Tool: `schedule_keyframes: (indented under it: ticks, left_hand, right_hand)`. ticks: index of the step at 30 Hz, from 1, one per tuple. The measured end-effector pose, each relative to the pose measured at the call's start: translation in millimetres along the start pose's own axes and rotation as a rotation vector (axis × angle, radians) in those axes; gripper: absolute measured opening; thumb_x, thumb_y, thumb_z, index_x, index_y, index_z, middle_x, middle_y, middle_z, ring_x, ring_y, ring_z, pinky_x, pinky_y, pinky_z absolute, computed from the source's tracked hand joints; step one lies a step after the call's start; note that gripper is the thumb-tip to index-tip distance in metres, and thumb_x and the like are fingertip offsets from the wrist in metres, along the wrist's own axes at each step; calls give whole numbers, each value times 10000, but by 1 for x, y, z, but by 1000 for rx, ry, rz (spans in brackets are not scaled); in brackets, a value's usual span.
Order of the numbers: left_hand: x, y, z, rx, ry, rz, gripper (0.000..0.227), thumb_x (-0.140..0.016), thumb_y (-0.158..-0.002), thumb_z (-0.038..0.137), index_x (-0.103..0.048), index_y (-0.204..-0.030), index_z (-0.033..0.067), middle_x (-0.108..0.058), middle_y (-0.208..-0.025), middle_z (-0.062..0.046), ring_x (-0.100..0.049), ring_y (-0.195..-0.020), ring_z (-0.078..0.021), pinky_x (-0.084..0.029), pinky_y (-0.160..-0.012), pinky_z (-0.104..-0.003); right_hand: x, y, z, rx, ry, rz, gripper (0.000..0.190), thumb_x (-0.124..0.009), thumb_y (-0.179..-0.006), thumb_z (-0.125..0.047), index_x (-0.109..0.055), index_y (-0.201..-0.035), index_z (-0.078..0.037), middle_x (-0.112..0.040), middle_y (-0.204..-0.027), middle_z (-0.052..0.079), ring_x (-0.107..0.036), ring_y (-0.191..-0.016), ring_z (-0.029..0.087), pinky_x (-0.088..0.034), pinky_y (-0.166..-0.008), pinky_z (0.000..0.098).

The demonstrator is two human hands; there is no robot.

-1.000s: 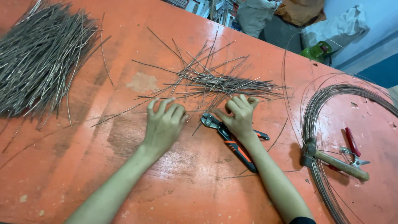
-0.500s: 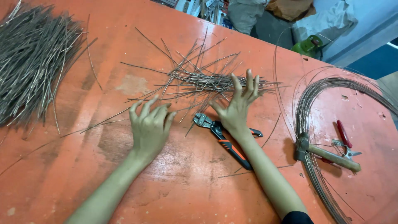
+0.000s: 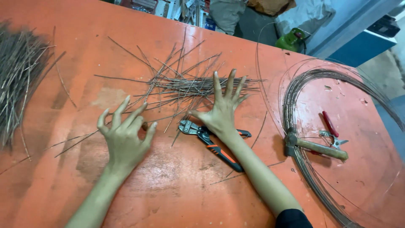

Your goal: Cutting thin metal wires to length using a wire cutter on a workbench

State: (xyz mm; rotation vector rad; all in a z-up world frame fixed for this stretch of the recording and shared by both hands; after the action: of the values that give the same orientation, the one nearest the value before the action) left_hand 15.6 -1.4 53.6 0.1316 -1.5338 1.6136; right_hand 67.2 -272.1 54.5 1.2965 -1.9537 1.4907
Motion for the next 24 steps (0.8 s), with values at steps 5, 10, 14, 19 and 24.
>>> schedule_keyframes:
  ticks: [5,10,14,19,24]
  left_hand:
    - [-3,2,3,18,-31,11,345,-676,-1014,429,-622,-780,180,-737,-1303,67,-569,-1381,-264,-226,-1118,-514]
    - [-3,3,3,43,-48,38,340,-675,-1028,418,-636,-787,182,-729,-1299,53,-547,-1405,-297,-230,-1107,-518]
    - [-3,2,2,69,-36,38,353,-691,-1013,444,-644,-792,173,-713,-1311,42,-525,-1419,-327,-252,-1095,-523]
    - [-9,8,-7,128,-63,-9,323,-693,-1006,459,-686,-823,192,-689,-1307,32,-477,-1448,-386,-243,-1120,-572]
    - [-4,4,-12,116,-42,0,307,-736,-994,425,-692,-823,173,-686,-1284,7,-464,-1453,-376,-185,-1151,-607]
  right_hand:
    - [0,0,1,-60,24,-75,1391,-916,-552,-718,-203,-1672,-301,161,-1720,130,265,-1491,544,99,-1037,877]
    - [2,-2,-4,-91,37,-112,1409,-926,-565,-698,-164,-1682,-300,199,-1711,127,295,-1478,540,62,-1021,895]
    - [3,-2,-4,-96,63,-120,1387,-912,-592,-722,-159,-1682,-310,174,-1714,128,270,-1490,535,39,-1029,892]
    - [1,-2,7,-38,38,-38,1300,-884,-653,-738,-224,-1679,-288,139,-1724,133,254,-1515,489,123,-1075,826]
    - [0,-2,6,217,-50,68,512,-819,-795,-652,-574,-677,-218,-552,-1521,-42,-329,-1507,361,7,-1077,788]
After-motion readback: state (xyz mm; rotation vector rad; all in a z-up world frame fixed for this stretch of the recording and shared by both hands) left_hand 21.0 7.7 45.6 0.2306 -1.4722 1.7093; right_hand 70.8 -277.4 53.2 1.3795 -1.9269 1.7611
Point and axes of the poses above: each hand's wrist, its own y-axis away from the middle knuckle, its own x-axis out of the back of the hand, z = x × y, the point moved 4 cm from there along -y, towards the middle knuckle
